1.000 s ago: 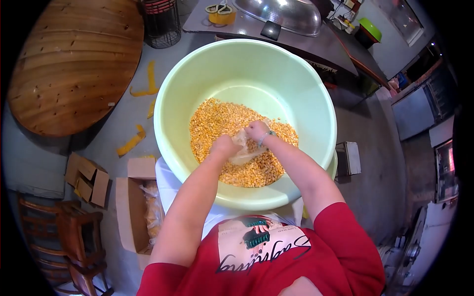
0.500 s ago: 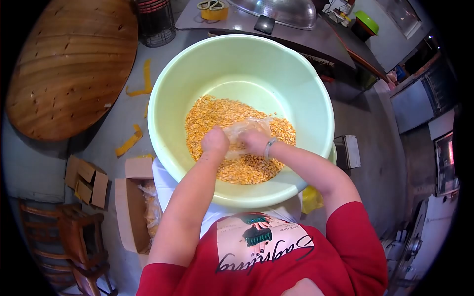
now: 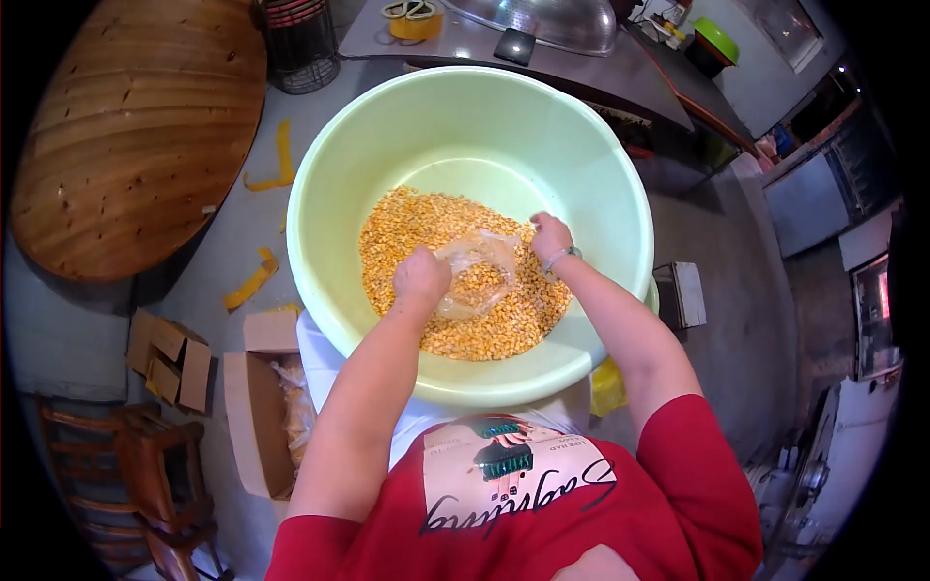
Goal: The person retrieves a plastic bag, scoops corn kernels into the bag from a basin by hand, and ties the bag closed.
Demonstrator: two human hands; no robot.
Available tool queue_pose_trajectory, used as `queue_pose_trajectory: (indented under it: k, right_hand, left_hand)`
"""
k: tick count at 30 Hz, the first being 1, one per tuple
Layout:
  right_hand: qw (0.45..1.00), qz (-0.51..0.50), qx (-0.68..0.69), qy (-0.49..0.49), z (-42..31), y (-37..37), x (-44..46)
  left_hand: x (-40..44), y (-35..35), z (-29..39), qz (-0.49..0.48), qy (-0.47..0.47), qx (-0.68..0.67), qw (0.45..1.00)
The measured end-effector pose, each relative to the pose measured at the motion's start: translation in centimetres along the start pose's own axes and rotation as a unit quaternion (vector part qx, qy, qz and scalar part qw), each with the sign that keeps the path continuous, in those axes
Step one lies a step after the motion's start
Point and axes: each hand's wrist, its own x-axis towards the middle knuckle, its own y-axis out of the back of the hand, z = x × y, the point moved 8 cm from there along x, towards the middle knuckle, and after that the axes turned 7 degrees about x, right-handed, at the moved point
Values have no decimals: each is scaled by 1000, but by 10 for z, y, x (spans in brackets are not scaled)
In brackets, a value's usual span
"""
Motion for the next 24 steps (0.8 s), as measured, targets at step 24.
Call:
queue_pose_trajectory:
  k: [24]
  right_hand:
    - [992,-109,-64,-31,7,-55,-31]
  left_hand:
    - [14,-48,-15,-135,-36,60,988]
